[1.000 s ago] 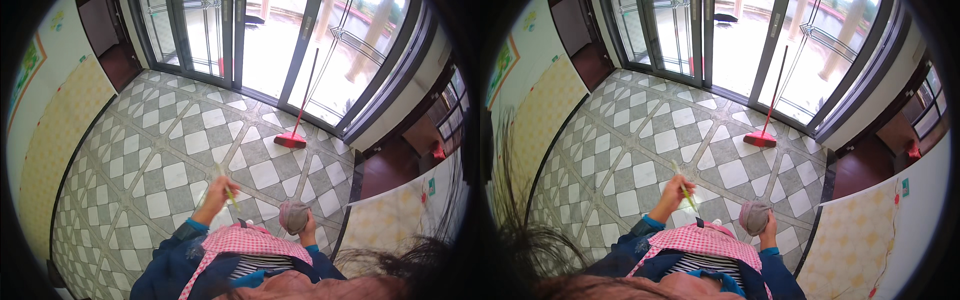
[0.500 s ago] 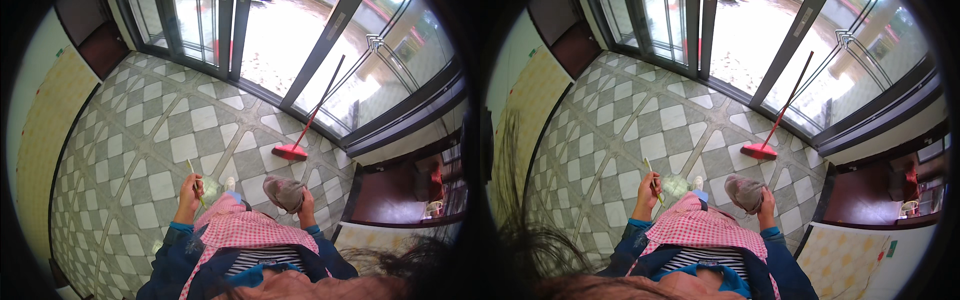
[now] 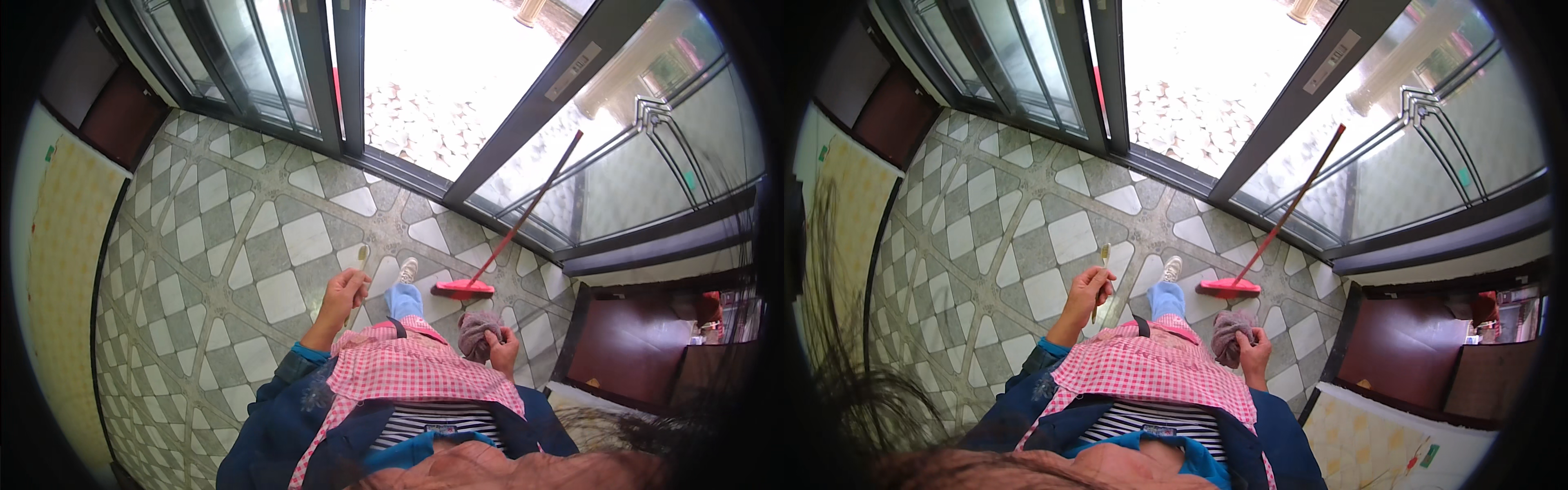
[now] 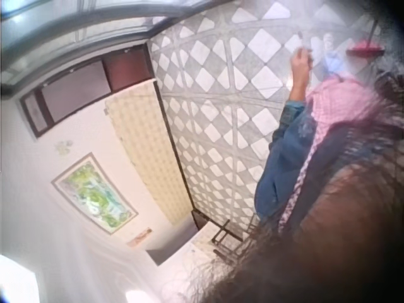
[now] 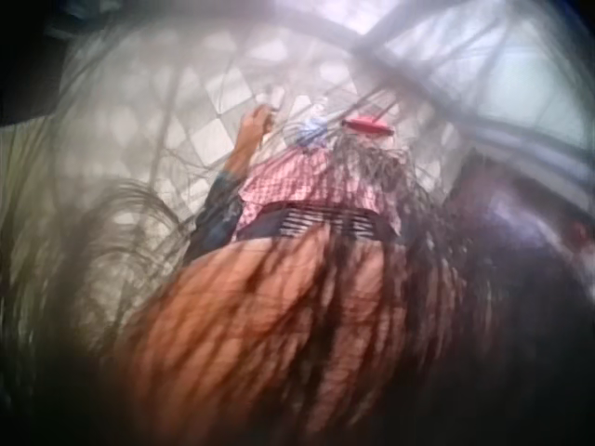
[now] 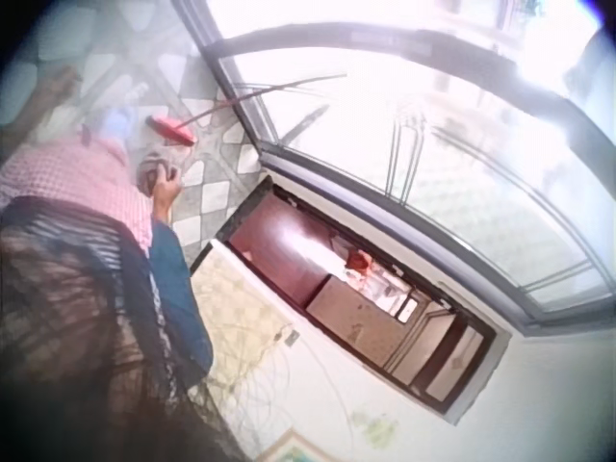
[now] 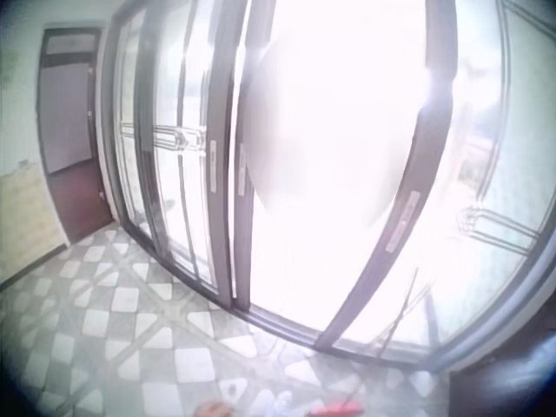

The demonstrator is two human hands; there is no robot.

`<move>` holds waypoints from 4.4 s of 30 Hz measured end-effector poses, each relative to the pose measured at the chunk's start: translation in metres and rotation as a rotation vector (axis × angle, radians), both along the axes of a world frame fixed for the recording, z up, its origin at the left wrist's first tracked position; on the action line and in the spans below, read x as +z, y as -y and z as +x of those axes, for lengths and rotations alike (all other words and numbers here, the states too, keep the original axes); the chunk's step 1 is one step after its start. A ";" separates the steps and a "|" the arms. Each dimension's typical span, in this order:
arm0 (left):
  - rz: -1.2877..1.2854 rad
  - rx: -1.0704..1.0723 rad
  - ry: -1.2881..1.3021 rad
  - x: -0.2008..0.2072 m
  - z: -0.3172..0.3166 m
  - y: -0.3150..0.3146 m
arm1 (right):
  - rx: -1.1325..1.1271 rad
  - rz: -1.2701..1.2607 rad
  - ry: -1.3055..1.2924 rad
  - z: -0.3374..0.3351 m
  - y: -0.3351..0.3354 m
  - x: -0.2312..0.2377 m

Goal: The person wipes the exterior door frame and threshold with a cloth, repeatedly dipping the cloth into a red bucket of water. They clean the lower metal frame, the threshold, and the upper frame, then briefly open the door to wipe the interior threshold before closing it and continuing to wipe the exterior frame.

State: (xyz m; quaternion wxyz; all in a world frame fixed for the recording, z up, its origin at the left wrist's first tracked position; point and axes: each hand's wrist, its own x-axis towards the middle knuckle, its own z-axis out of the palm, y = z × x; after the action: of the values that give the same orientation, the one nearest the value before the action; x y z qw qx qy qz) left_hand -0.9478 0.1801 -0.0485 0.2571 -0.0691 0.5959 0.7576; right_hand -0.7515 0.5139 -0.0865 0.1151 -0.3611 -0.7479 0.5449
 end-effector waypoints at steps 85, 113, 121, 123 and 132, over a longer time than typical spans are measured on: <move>0.315 1.925 0.229 -0.163 -0.905 -0.281 | 1.404 -0.410 0.407 -1.528 0.098 -0.216; 0.029 2.358 -0.317 -0.117 -1.143 -0.476 | 3.453 -0.206 1.071 -1.459 -0.013 -0.115; -0.620 1.611 0.523 -0.161 -1.132 -0.565 | 3.349 0.021 0.875 -1.505 -0.064 -0.144; -0.493 1.661 0.397 -0.185 -1.136 -0.596 | 3.296 -0.068 1.113 -1.515 -0.090 -0.144; -0.142 1.758 0.046 -0.233 -1.156 -0.660 | 3.381 0.135 1.203 -1.501 -0.174 -0.111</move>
State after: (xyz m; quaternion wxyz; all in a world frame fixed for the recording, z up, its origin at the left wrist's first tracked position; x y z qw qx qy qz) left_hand -2.1033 0.8401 -0.2818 -0.4118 -0.5336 0.3674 0.6409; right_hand -2.2521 0.6883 -0.1971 0.7567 -0.5932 0.2222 0.1613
